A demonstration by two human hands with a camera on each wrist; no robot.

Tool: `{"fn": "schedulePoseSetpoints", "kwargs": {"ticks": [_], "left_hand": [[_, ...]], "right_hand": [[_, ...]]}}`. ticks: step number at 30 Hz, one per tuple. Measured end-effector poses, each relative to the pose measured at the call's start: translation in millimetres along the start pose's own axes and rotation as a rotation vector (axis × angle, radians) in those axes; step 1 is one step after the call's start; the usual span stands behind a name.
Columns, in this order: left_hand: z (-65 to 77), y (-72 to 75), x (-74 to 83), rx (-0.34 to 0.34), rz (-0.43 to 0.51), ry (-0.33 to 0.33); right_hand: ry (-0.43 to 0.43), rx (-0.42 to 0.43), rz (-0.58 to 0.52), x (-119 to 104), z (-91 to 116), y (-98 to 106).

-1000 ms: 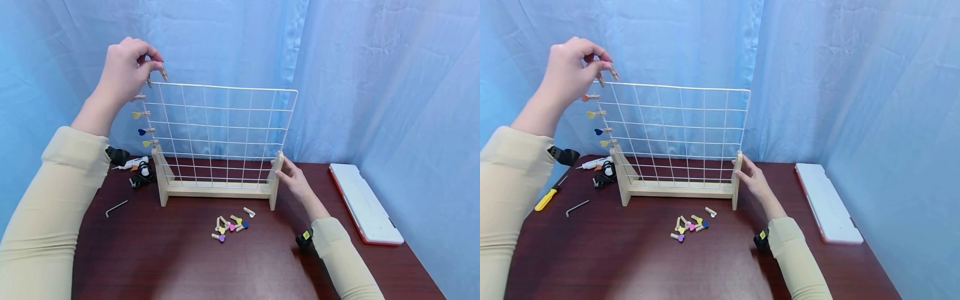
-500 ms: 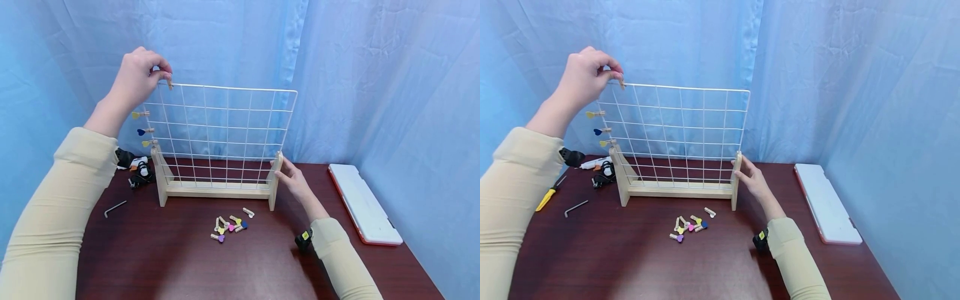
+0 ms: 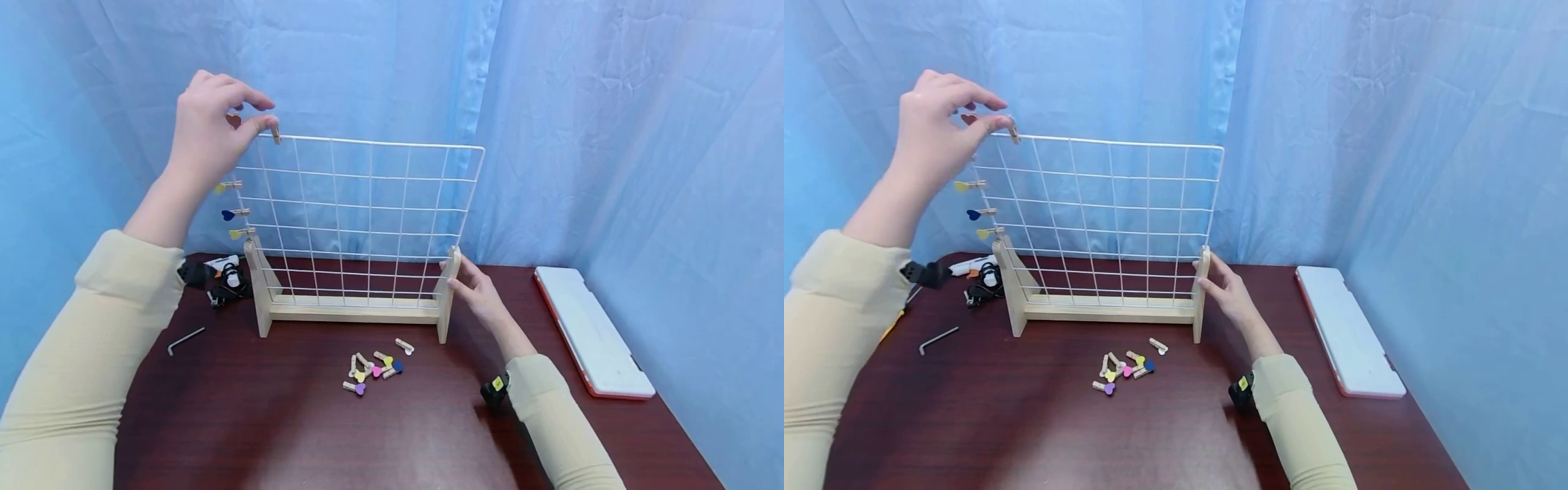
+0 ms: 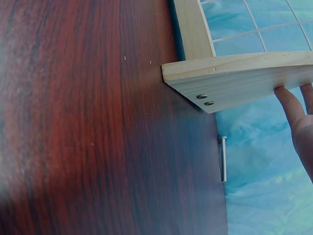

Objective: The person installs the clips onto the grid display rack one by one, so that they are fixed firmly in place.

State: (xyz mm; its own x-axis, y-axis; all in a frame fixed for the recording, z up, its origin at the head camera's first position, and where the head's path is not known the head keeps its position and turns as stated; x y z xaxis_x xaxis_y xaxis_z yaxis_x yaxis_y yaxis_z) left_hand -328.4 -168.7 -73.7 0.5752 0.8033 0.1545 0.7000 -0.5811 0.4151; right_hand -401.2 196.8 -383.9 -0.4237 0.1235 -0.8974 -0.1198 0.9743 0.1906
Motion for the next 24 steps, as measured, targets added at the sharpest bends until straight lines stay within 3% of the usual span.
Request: {"fn": "schedulePoseSetpoints", "kwargs": {"ticks": [3, 7, 14, 21, 24], "left_hand": [[14.4, 0.9, 14.5, 0.031, 0.088, -0.042], [43.5, -15.7, 28.9, -0.026, 0.181, -0.064], [124.5, -78.2, 41.9, -0.305, 0.243, -0.034], [219.0, -145.9, 38.4, -0.571, 0.318, 0.085], [256.5, -168.8, 41.0, -0.672, 0.334, 0.081]], "right_hand": [[-0.013, -0.003, -0.012, -1.1, -0.4, -0.4], [-0.017, -0.003, -0.019, -9.4, 0.7, -2.2], [-0.009, -0.011, -0.017, -23.2, 4.5, -7.0], [0.006, -0.009, -0.033, -8.8, 0.1, -0.8], [0.014, -0.009, -0.03, -3.5, -1.1, 1.4]]}}
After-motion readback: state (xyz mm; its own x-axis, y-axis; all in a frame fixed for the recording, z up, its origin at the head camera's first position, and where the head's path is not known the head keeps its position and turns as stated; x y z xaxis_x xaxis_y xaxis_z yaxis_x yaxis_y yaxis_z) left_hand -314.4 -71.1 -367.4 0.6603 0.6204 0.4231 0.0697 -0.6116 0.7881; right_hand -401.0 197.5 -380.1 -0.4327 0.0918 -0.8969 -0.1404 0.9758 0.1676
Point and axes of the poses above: each hand's wrist, its own z-axis away from the middle knuckle, its own y-axis out of the back of the hand, x = y × z, the point moved 9 cm from there along -z, towards the middle knuckle, and after that the axes turned 7 degrees about x, right-handed, at the moved point
